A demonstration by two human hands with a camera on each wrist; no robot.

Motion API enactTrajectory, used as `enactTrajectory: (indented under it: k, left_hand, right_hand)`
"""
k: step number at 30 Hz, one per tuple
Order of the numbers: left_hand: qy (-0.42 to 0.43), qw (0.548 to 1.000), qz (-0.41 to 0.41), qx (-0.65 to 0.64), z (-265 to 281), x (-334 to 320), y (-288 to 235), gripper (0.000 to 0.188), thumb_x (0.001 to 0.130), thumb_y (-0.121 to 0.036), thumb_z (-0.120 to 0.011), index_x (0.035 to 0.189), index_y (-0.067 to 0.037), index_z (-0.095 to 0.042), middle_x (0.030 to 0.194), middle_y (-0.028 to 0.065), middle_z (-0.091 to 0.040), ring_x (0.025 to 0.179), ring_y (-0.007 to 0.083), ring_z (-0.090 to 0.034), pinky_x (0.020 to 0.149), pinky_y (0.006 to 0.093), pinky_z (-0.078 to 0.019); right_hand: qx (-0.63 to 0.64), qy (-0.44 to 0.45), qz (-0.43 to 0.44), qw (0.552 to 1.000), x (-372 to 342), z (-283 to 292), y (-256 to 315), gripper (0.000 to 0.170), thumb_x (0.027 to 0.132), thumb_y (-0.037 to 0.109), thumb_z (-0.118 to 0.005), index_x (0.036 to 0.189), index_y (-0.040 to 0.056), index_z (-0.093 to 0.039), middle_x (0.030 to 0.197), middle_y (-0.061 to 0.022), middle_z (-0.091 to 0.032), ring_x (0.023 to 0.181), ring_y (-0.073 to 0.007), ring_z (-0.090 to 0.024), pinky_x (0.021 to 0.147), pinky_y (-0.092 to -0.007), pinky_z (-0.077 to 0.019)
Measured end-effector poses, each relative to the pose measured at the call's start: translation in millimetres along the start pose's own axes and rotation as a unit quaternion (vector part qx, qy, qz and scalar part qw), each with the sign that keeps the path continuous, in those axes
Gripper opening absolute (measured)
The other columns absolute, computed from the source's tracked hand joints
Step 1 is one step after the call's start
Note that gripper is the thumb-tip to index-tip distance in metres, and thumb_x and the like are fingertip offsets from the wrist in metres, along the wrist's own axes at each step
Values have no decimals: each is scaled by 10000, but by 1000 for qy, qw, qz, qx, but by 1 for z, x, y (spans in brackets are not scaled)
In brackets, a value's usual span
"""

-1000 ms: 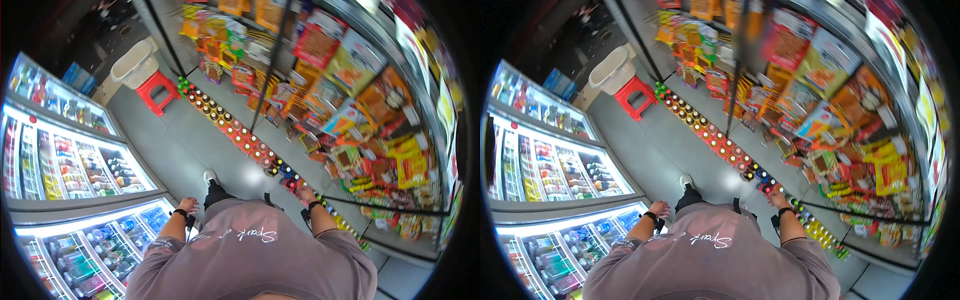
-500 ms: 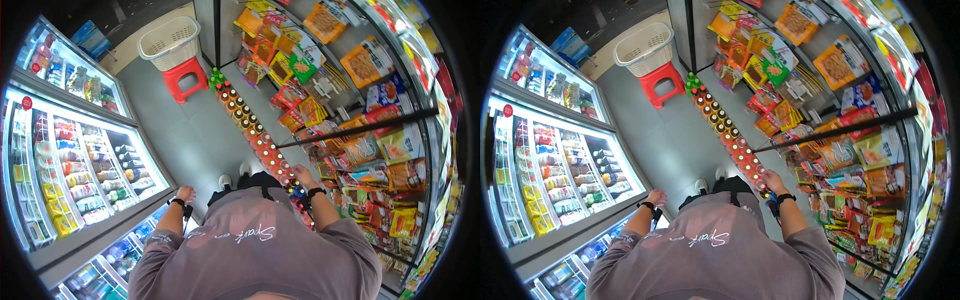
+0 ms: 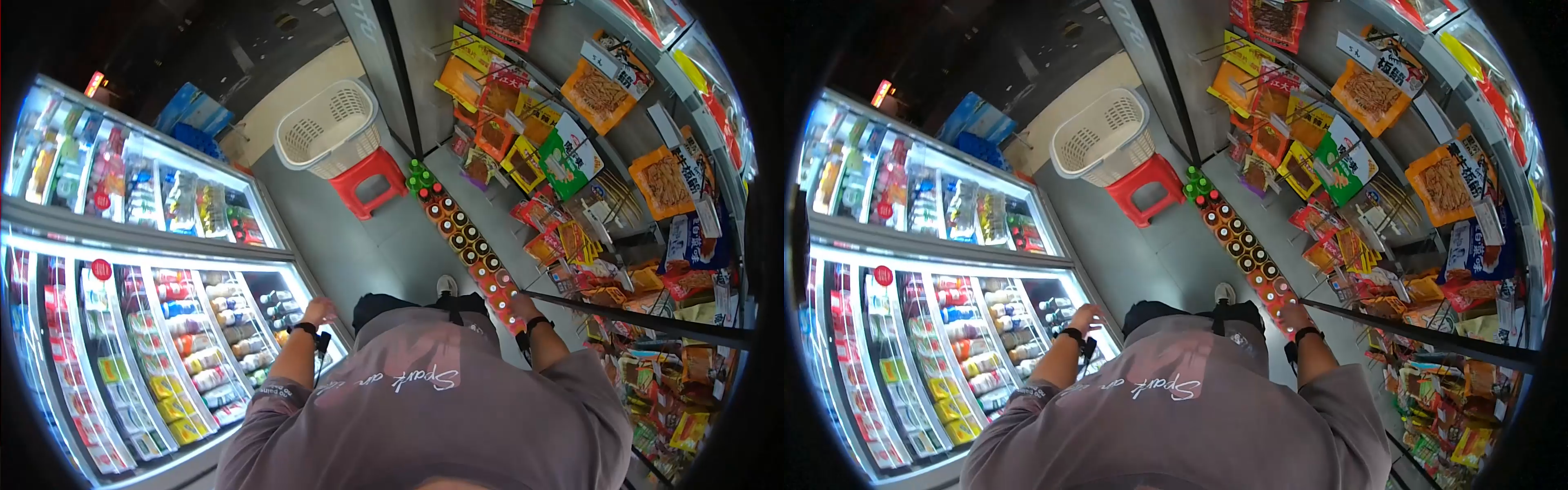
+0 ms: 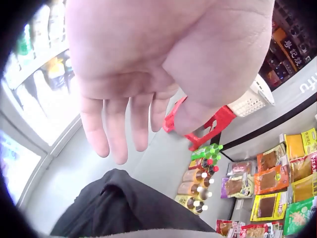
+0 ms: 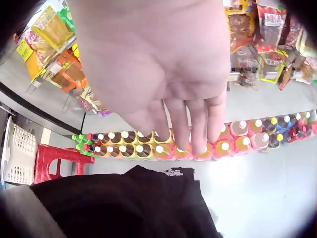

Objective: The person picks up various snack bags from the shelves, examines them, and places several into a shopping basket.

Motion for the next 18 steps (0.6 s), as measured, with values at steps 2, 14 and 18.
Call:
enactTrajectory:
  k: [2,14,18]
  left_hand:
    - [-39,999,6,4,21,24,-37,295,879,-151,-492,1164,-76,-503,992,81,-608,766,250,-663,640,398,-554]
    - [-109,980,-87,-142,127,266,-303,725,739,-195,-656,1360,-123,-288,1311,150,-378,1179,350,-390,925,577,-393]
    - [-128,972,-112,-160,136,288,-367,662,759,-271,-646,1329,-36,-405,1342,178,-417,1233,368,-389,984,592,-344]
  right_hand:
    - [48,-33,45,997,-21,3,57,145,883,164,-565,970,58,-614,846,-58,-661,733,-191,-655,607,-343,-522]
    - [95,-164,-83,978,-116,-73,-21,326,913,264,-519,1129,25,-573,945,-131,-681,750,-237,-690,636,-365,-561]
    - [92,-107,-241,960,-186,-152,-34,368,923,312,-513,1155,34,-577,1037,-104,-664,805,-237,-682,630,-374,-550]
Point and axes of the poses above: each hand's wrist, its own x-axis towards the middle knuckle, its own z-axis out of the back of the hand, y = z × x, the point moved 8 cm from there along x, towards the middle knuckle
